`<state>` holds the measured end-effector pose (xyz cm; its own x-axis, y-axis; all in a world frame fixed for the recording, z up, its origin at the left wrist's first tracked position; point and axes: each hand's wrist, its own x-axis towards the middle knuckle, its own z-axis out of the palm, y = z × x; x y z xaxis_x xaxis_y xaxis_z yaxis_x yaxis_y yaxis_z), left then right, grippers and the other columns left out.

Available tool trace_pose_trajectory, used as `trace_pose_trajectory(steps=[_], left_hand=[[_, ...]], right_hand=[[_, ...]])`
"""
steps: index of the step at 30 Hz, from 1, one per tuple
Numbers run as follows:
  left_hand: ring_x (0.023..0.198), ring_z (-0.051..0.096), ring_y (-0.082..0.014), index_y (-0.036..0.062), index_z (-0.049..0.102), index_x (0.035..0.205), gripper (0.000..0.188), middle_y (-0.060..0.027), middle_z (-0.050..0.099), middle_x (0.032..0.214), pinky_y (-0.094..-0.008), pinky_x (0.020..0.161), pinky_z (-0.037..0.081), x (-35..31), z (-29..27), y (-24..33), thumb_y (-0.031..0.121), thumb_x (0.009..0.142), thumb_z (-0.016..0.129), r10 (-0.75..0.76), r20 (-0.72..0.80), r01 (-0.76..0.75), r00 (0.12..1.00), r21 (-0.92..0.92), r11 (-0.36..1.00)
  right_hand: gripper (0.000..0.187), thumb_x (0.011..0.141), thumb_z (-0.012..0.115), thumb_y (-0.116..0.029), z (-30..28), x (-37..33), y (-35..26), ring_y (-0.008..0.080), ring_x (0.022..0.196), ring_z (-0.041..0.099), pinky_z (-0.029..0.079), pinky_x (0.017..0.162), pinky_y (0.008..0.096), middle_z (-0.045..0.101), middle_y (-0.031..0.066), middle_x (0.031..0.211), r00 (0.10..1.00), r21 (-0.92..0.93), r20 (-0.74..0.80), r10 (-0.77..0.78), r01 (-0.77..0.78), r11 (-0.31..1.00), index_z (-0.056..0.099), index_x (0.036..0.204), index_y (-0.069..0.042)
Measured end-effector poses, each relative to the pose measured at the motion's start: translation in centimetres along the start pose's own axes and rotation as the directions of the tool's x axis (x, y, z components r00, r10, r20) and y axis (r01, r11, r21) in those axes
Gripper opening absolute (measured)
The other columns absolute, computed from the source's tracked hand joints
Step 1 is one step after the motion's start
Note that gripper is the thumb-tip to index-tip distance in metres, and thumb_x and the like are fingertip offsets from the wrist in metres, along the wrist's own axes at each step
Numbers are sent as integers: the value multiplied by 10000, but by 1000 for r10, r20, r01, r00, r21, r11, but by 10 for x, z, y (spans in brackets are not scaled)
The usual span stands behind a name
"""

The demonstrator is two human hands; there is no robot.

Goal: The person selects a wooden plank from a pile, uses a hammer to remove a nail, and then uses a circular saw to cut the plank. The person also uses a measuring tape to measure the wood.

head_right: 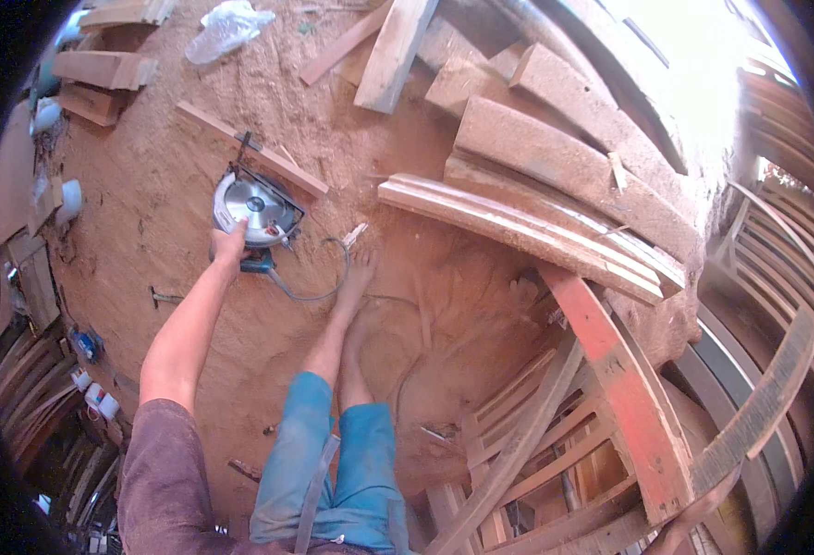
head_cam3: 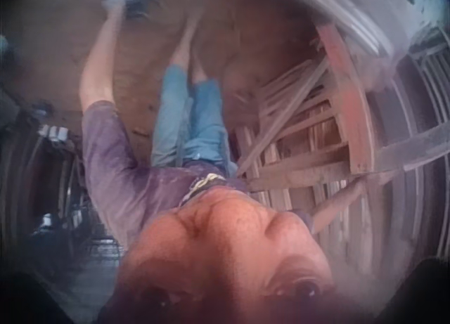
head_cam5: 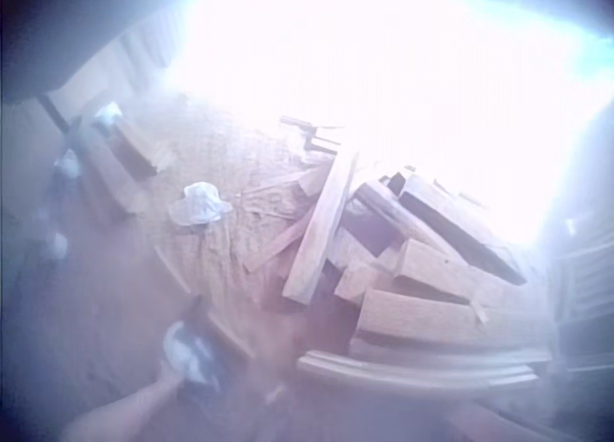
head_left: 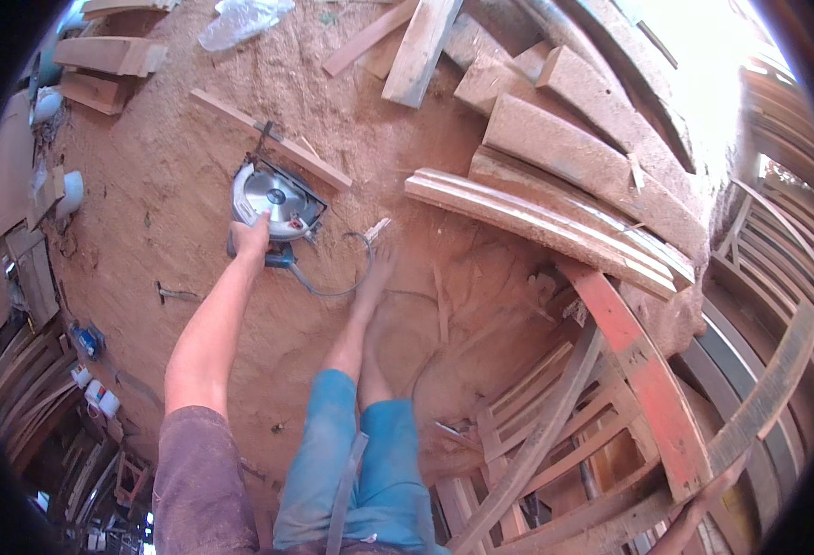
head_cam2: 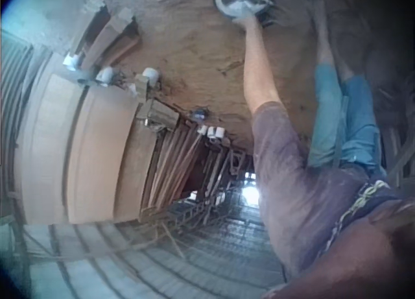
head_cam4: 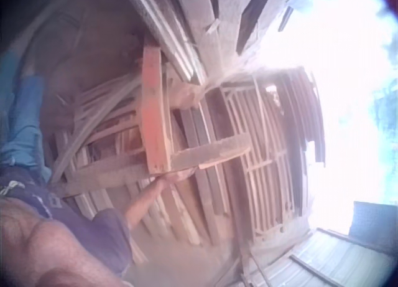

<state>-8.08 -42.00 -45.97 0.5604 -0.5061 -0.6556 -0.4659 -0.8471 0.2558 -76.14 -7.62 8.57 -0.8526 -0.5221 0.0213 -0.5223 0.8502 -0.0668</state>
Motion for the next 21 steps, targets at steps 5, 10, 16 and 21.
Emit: trace_pose_trajectory(steps=[5,10,16,21], left_hand=[[895,752,-311,-74,532,1309,644,-238,678,1215,-386,568,634,17,-23,-23,297,875,829,113,-16,-114,993,-128,985],[862,733,-271,-53,565,1320,613,-188,688,1199,-339,500,600,13,-56,-53,271,859,807,74,4,-73,997,-89,993],[874,726,-262,-25,586,1318,555,-187,686,1177,-338,482,578,-26,-97,-90,222,871,806,29,108,-27,994,-16,1000],[886,720,-275,-18,554,1330,538,-187,667,1198,-358,472,587,-21,-93,-137,188,897,797,-48,79,43,996,63,997]], right_hand=[[559,1108,436,-284,-1,5,-1,288,1348,526,390,1161,402,551,168,1474,999,22,36,-29,29,999,462,1565,37],[568,1105,440,-274,-7,10,23,290,1431,479,367,1195,410,502,173,1552,998,71,66,17,-22,997,438,1585,29],[557,1131,411,-297,10,-4,-25,305,1423,491,365,1216,431,517,181,1516,988,153,-31,149,-142,978,438,1589,19],[534,1138,397,-282,-13,-1,12,310,1393,516,372,1200,429,537,179,1510,999,-59,36,38,-36,998,473,1565,29]])
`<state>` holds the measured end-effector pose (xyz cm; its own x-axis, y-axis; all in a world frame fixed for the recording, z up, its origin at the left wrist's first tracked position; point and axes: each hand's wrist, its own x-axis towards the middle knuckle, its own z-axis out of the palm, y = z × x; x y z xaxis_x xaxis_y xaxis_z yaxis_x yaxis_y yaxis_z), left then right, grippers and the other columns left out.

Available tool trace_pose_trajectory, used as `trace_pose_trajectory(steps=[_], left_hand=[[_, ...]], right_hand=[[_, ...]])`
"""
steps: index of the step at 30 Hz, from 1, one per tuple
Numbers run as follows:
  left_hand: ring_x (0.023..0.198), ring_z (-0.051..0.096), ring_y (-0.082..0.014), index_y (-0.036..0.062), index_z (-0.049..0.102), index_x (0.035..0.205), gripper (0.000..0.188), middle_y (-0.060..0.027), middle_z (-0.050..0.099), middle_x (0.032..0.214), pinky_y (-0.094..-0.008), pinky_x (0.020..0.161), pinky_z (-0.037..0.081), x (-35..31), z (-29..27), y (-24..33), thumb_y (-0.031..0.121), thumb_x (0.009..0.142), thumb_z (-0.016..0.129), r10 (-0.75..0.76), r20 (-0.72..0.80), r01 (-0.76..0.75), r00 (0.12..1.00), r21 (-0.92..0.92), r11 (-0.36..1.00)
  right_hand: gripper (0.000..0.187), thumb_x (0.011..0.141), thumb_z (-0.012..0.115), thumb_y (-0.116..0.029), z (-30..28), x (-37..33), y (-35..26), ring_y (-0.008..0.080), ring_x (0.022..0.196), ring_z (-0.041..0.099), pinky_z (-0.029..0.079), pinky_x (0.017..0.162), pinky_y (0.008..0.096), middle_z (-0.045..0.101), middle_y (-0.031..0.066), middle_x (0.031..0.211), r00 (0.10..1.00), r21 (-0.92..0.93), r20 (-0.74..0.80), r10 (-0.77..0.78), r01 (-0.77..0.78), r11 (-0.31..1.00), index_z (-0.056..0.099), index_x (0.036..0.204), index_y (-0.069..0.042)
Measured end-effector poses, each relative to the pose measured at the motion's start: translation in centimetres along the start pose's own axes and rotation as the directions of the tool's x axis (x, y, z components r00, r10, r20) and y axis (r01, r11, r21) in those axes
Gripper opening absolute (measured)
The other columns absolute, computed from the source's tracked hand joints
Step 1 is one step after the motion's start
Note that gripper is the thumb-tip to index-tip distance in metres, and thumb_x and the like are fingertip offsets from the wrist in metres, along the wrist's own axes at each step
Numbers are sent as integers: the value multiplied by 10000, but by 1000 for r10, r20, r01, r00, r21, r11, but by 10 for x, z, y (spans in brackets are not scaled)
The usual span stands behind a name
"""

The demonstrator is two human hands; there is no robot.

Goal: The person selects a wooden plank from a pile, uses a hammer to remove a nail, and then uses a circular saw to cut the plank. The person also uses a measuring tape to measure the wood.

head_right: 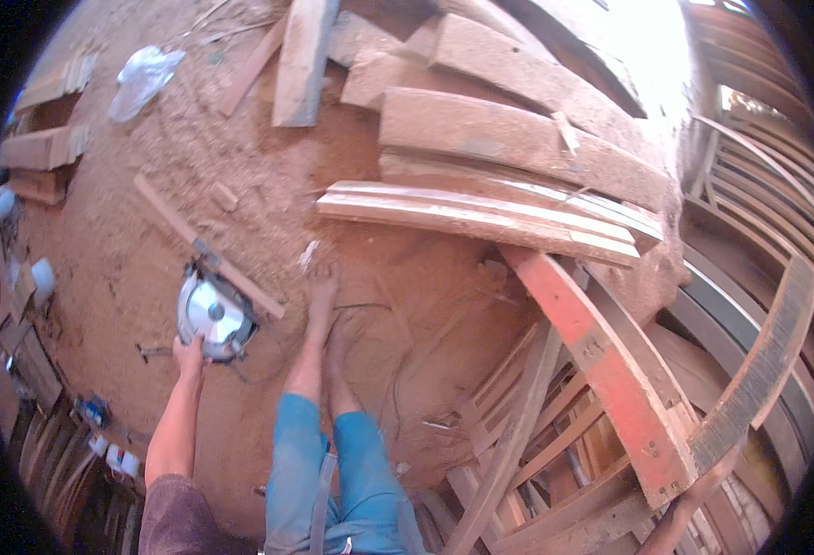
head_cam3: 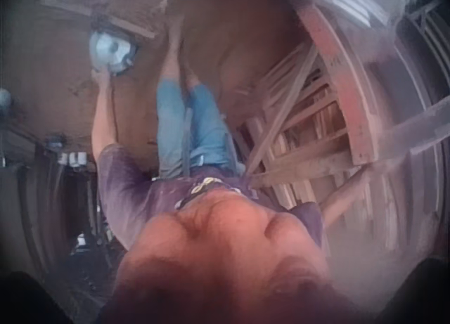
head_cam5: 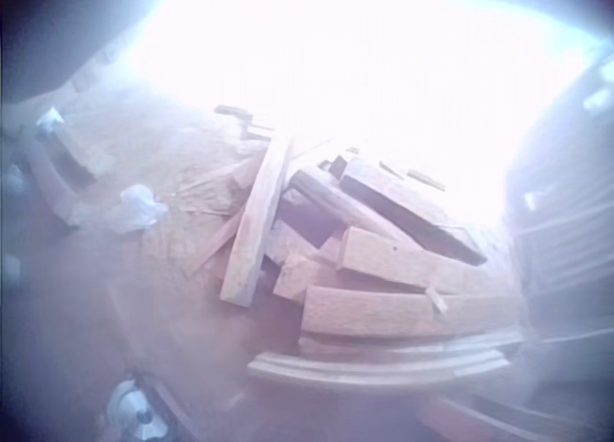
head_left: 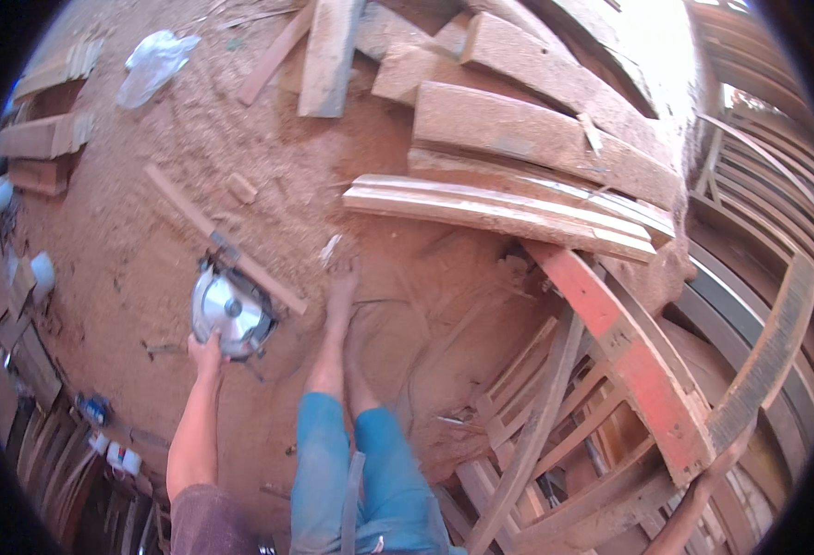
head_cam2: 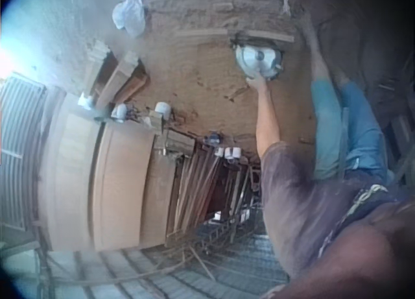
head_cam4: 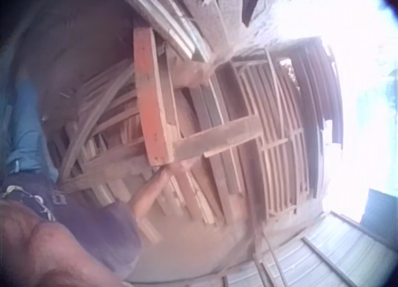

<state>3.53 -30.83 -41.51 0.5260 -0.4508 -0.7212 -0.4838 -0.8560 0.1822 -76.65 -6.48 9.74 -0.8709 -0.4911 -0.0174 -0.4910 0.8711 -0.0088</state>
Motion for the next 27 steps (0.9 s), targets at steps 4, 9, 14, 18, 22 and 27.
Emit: trace_pose_trajectory(steps=[4,9,14,18,22,27], left_hand=[[880,722,-287,-8,496,1394,618,-209,642,1251,-353,445,563,-2,15,-21,232,908,795,-14,-97,28,995,147,989],[935,735,-300,-36,366,1511,791,-239,609,1345,-355,456,579,4,45,-30,229,906,800,-46,-171,98,984,312,945],[1460,443,-426,-27,309,1591,1037,-276,439,1562,-532,1135,432,-67,64,49,339,812,888,406,-92,-268,909,617,740],[1540,348,-432,4,281,1632,1150,-258,341,1659,-543,1212,352,-155,140,143,325,735,925,749,431,-852,503,395,344],[1596,264,-395,27,271,1649,1155,-218,297,1697,-578,1200,356,-221,268,232,340,753,928,761,632,-978,145,209,12],[1472,469,-330,96,441,1555,946,-158,487,1587,-551,1152,387,-248,370,282,265,745,899,738,633,-903,235,422,-74]], right_hand=[[527,1143,387,-285,7,-3,-13,307,1371,528,380,1184,421,547,183,1500,1000,17,-10,-3,4,1000,495,1545,38],[530,1145,382,-295,12,2,-19,302,1374,524,380,1181,420,548,181,1496,992,166,-60,112,-100,981,499,1537,41],[534,1102,507,-231,7,-13,-19,355,1406,513,374,1196,458,526,218,1520,997,0,-80,-5,5,1000,472,1547,63],[600,1020,632,-112,8,-18,-13,418,1428,497,371,1208,512,488,264,1548,985,-264,-72,-157,133,955,447,1556,83],[680,987,690,-130,5,-18,-37,420,1470,463,356,1229,522,453,271,1586,992,-274,-49,-118,100,956,423,1575,82],[675,1057,607,-248,-3,-31,2,387,1535,387,314,1270,493,390,256,1651,978,15,-167,126,-125,992,379,1611,63]])
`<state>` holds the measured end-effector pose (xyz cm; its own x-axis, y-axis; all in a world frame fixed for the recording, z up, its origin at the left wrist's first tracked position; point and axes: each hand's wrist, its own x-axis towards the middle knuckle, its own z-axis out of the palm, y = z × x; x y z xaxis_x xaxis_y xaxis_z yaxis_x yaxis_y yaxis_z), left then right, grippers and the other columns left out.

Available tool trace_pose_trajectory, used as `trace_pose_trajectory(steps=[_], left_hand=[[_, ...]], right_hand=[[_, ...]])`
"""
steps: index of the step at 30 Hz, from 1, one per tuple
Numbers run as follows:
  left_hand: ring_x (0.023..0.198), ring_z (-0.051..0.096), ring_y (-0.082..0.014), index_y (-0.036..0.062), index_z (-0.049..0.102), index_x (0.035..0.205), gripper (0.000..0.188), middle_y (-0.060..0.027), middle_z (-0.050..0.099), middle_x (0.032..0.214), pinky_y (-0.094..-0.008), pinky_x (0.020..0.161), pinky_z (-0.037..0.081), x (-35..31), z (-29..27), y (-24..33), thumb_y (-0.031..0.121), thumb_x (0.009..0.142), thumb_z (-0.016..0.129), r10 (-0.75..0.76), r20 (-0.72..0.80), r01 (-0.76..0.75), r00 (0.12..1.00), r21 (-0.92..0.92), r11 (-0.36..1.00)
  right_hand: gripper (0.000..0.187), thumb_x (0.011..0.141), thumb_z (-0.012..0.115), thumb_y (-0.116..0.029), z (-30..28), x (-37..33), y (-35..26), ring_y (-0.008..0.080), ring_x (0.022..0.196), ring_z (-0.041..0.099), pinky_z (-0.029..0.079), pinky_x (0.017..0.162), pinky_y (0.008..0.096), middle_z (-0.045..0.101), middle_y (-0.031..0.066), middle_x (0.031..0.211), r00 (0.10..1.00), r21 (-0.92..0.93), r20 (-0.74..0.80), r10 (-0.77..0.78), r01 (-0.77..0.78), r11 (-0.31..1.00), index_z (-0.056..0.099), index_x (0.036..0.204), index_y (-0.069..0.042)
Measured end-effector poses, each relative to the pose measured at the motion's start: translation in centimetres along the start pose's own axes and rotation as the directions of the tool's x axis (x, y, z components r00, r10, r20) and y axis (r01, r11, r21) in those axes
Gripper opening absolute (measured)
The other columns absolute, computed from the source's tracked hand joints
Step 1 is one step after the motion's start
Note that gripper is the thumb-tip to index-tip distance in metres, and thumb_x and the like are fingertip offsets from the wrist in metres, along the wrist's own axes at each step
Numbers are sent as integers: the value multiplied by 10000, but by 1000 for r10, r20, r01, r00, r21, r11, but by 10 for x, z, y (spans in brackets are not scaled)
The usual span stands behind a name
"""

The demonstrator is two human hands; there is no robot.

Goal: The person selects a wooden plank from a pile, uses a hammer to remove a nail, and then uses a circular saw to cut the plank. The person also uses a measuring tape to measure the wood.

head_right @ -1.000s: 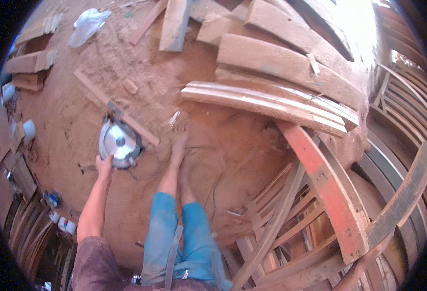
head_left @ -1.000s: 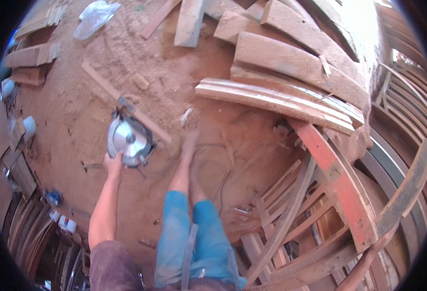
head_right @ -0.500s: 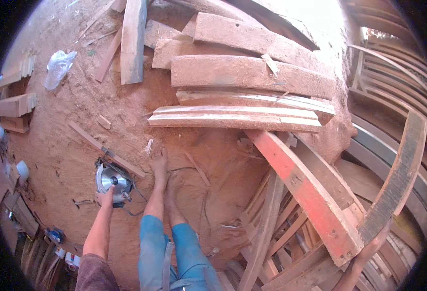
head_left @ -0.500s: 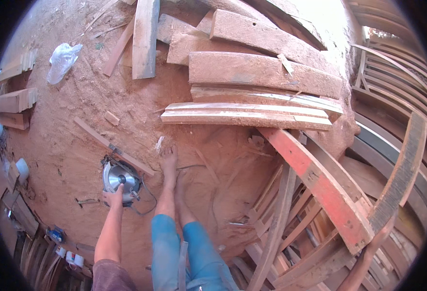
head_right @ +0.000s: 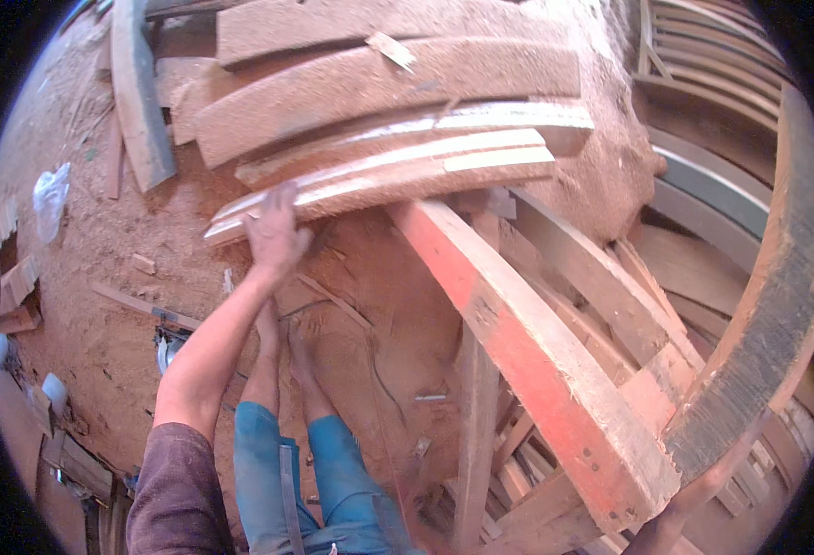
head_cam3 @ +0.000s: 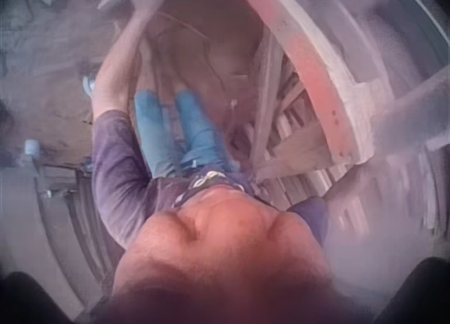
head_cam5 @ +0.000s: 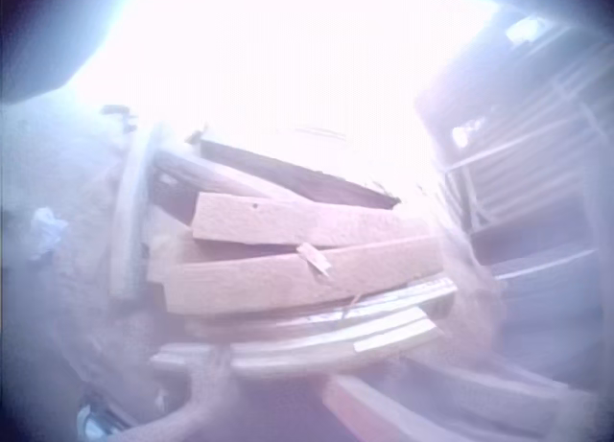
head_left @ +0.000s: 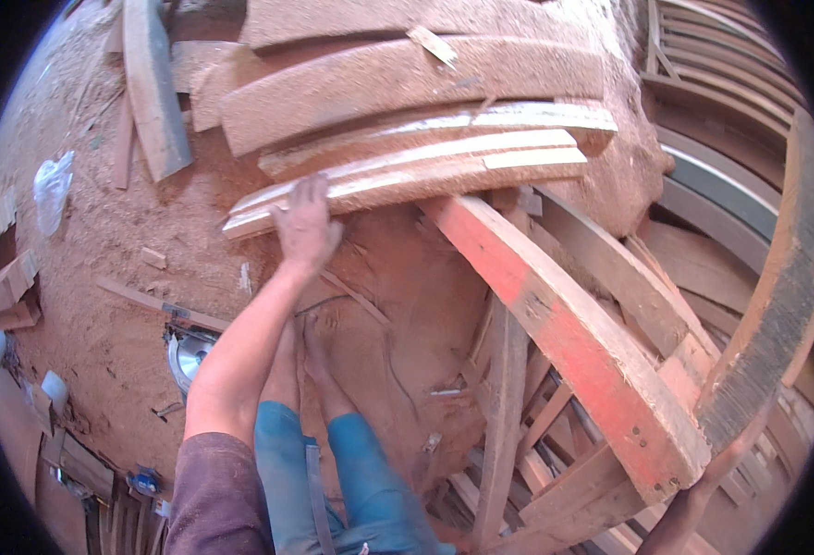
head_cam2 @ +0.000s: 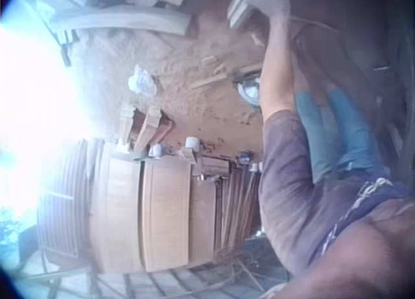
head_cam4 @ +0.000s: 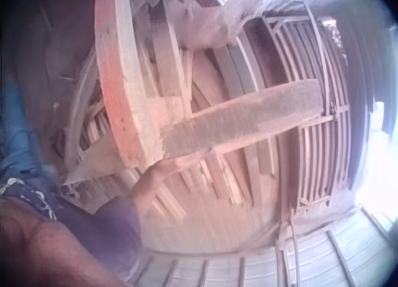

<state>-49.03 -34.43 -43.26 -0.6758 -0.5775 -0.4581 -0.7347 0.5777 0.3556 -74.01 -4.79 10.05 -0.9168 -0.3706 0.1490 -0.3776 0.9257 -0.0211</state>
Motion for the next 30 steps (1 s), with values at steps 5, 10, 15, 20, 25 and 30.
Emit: trace_pose_trajectory(steps=[5,10,15,20,25,30], left_hand=[[1161,685,-325,95,618,1364,652,-130,729,1253,-479,962,471,19,-13,-34,211,763,843,205,-95,-214,974,-86,973],[1042,693,-424,57,619,1320,601,-229,732,1093,-521,886,520,-9,-91,-70,399,860,801,249,180,-203,951,-243,949],[937,709,-395,-2,662,1159,534,-257,715,971,-460,828,538,-114,-205,-103,415,867,822,39,289,82,957,-396,915],[902,669,-183,-3,679,1139,427,-106,718,951,-370,812,533,-200,-262,-180,327,900,805,-215,255,317,943,-482,817],[919,645,-150,4,682,1148,402,-66,704,982,-338,825,528,-169,-317,-226,352,962,763,-387,102,398,916,-327,857],[1034,729,-289,28,632,1285,489,-176,735,1099,-439,874,570,-70,-297,-253,416,1004,730,42,-548,141,836,289,947]], right_hand=[[611,1125,464,-285,5,-12,-23,383,1554,356,269,1292,488,353,240,1680,994,-261,34,-102,107,959,353,1634,35],[558,1130,471,-240,10,-5,-17,363,1560,341,247,1293,462,358,226,1674,963,-242,116,-245,267,933,396,1615,26],[517,1165,381,-294,25,11,-41,351,1469,421,302,1230,468,446,204,1557,992,113,115,-55,42,993,435,1542,57],[519,1177,344,-316,29,15,-70,330,1460,423,300,1228,469,459,206,1528,996,265,61,60,-74,961,456,1529,50],[526,1172,343,-315,31,15,-64,336,1468,416,290,1236,486,450,213,1539,996,212,72,57,-71,975,457,1526,56],[531,1148,385,-299,27,12,-55,378,1480,404,297,1235,507,447,228,1544,995,151,97,26,-41,988,455,1522,71]])
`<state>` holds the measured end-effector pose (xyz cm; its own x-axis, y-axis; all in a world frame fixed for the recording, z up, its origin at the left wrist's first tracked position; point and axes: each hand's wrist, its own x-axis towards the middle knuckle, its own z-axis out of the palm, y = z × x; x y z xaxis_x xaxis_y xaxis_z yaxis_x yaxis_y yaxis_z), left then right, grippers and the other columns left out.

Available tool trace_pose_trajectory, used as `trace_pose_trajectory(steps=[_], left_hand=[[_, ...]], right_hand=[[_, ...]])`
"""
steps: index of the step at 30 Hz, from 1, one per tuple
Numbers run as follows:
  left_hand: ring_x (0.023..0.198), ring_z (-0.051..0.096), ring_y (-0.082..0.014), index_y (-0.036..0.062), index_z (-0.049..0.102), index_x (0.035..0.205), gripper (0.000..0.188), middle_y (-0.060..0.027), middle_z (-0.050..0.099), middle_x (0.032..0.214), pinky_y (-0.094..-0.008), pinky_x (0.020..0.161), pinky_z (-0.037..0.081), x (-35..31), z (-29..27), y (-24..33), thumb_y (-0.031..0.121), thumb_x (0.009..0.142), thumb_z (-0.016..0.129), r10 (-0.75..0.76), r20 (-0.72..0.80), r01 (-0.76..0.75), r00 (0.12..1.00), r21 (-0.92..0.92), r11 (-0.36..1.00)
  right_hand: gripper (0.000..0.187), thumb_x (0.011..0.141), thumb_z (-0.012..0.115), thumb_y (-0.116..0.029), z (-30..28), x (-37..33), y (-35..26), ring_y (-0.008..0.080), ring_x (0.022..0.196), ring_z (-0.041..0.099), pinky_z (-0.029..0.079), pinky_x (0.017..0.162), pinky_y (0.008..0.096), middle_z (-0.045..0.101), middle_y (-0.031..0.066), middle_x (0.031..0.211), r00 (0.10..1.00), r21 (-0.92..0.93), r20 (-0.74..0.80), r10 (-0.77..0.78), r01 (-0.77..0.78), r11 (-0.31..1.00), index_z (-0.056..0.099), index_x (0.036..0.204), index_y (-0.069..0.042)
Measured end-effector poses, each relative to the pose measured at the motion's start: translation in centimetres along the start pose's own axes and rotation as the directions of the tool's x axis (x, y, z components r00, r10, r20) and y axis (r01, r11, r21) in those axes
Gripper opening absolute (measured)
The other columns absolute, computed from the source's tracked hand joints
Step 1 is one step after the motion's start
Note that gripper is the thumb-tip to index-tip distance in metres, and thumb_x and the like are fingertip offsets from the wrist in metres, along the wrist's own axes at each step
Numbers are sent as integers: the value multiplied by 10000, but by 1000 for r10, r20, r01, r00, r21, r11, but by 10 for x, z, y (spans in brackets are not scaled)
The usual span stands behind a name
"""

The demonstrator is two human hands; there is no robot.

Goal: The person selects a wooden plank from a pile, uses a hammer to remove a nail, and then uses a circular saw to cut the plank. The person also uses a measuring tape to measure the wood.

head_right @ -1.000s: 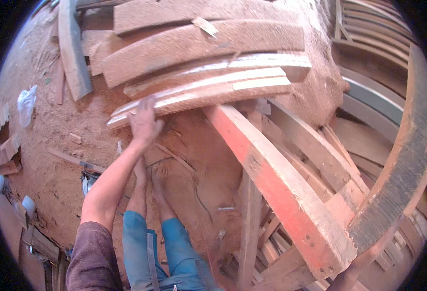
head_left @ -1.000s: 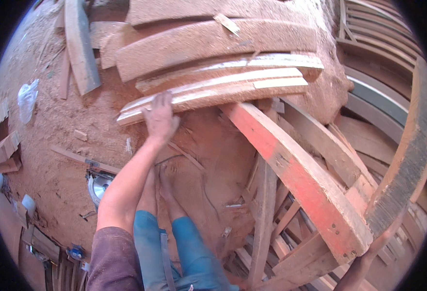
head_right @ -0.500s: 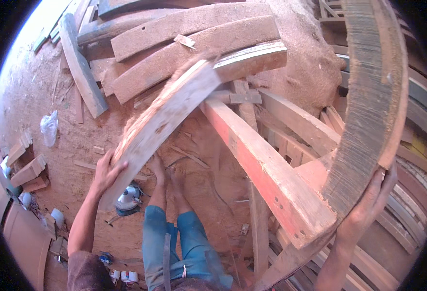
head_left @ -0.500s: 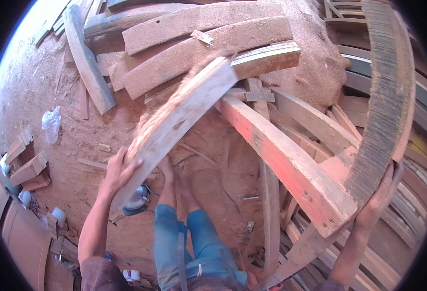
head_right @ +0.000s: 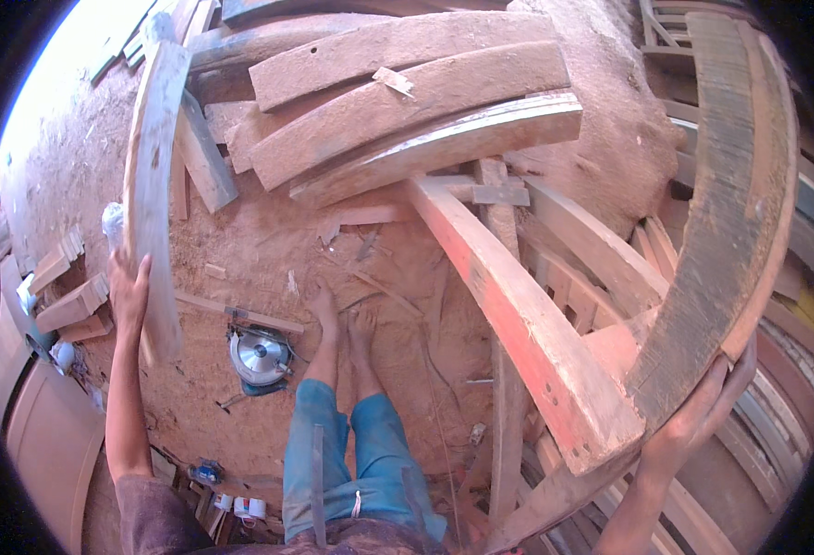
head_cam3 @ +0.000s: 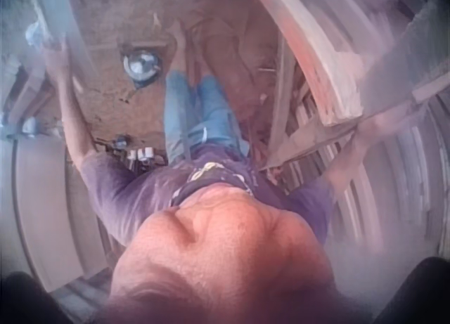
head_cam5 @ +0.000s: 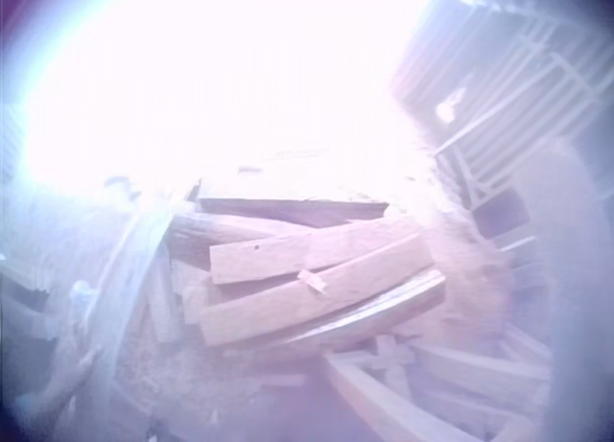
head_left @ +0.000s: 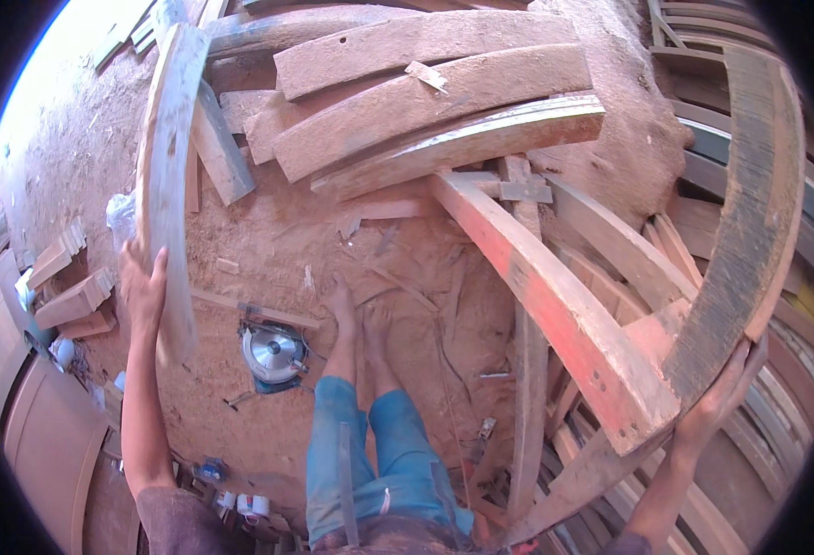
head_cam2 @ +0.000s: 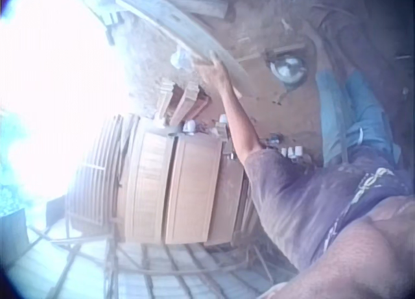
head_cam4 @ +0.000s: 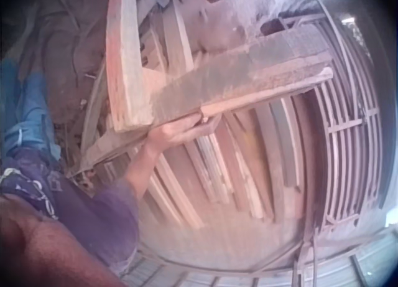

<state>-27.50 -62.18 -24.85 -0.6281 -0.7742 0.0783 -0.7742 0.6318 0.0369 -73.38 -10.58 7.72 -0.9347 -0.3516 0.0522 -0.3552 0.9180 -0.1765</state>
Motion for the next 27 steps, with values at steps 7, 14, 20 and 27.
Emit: trace_pose_trajectory(steps=[7,14,20,27], left_hand=[[1374,558,-424,10,511,1458,653,-253,549,1494,-476,1135,470,-19,95,171,198,896,786,488,631,-94,603,-552,829],[1291,583,-459,-22,423,1530,818,-291,577,1422,-580,1069,476,-4,212,321,287,869,794,496,491,-234,716,-500,834],[1084,680,-443,11,593,1292,600,-257,710,1126,-571,994,492,3,230,382,288,812,823,260,620,-46,740,-340,939],[1086,594,-349,61,636,1199,593,-152,579,1123,-476,891,497,-26,187,357,200,673,872,494,393,-334,775,-408,849]], right_hand=[[559,1099,509,-215,-32,-22,41,436,1524,371,277,1268,542,386,268,1624,959,-505,145,-243,283,816,406,1581,49],[602,1074,567,-211,-38,-39,29,447,1522,375,288,1263,554,380,281,1632,971,-541,144,-192,240,806,391,1594,37],[630,1065,592,-241,-45,-36,34,470,1497,396,327,1229,578,390,296,1612,974,-530,162,-159,222,819,381,1586,44],[665,1055,621,-276,-40,-34,31,497,1468,421,373,1189,606,401,314,1590,967,-516,154,-203,254,818,368,1576,52]])
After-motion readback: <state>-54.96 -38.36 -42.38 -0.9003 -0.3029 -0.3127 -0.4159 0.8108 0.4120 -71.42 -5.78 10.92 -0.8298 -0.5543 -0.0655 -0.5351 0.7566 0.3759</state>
